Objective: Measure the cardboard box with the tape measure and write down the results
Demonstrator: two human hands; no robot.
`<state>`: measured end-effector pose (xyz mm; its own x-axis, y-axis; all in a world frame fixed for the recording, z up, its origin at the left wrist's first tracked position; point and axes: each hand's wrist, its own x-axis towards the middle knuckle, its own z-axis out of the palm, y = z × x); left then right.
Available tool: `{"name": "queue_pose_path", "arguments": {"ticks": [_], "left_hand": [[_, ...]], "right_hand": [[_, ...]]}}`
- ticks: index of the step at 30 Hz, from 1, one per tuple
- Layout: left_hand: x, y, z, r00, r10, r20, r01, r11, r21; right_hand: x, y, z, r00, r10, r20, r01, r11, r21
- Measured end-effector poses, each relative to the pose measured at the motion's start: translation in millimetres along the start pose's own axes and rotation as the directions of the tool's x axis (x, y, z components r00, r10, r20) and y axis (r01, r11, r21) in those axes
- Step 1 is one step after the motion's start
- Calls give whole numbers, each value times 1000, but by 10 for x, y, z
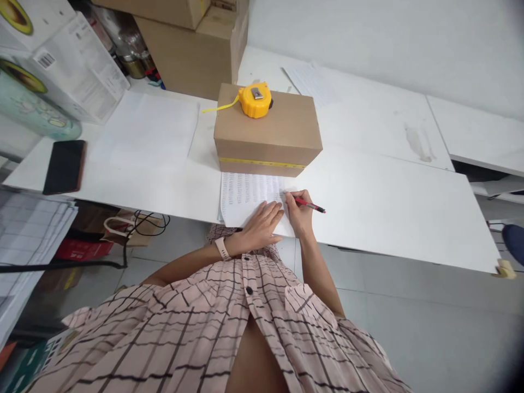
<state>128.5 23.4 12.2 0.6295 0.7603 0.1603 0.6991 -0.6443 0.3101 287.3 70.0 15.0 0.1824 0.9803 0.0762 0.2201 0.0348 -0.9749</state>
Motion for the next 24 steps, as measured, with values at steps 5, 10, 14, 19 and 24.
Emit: {"name": "queue_pose_path", "arguments": {"ticks": [5, 10, 14, 19, 24], "left_hand": [[28, 76, 21, 995, -9, 101, -7, 987, 160], [61, 113, 43, 996, -24, 89, 6, 980, 200], [60, 122, 24, 995, -29, 93, 11, 982, 188], [74, 124, -17, 994, -26, 105, 5, 980, 200], [73, 125, -27, 994, -19, 107, -2, 981, 191]], "right_hand": [[45, -3, 5, 999, -29, 25, 31, 997, -75], [69, 6, 30, 999, -31, 8, 32, 994, -100], [78, 33, 35, 1000, -29, -4, 28, 991, -129], [84, 70, 34, 999, -32, 4, 33, 988, -150], [85, 93, 36, 1000, -22, 12, 23, 987, -160]]}}
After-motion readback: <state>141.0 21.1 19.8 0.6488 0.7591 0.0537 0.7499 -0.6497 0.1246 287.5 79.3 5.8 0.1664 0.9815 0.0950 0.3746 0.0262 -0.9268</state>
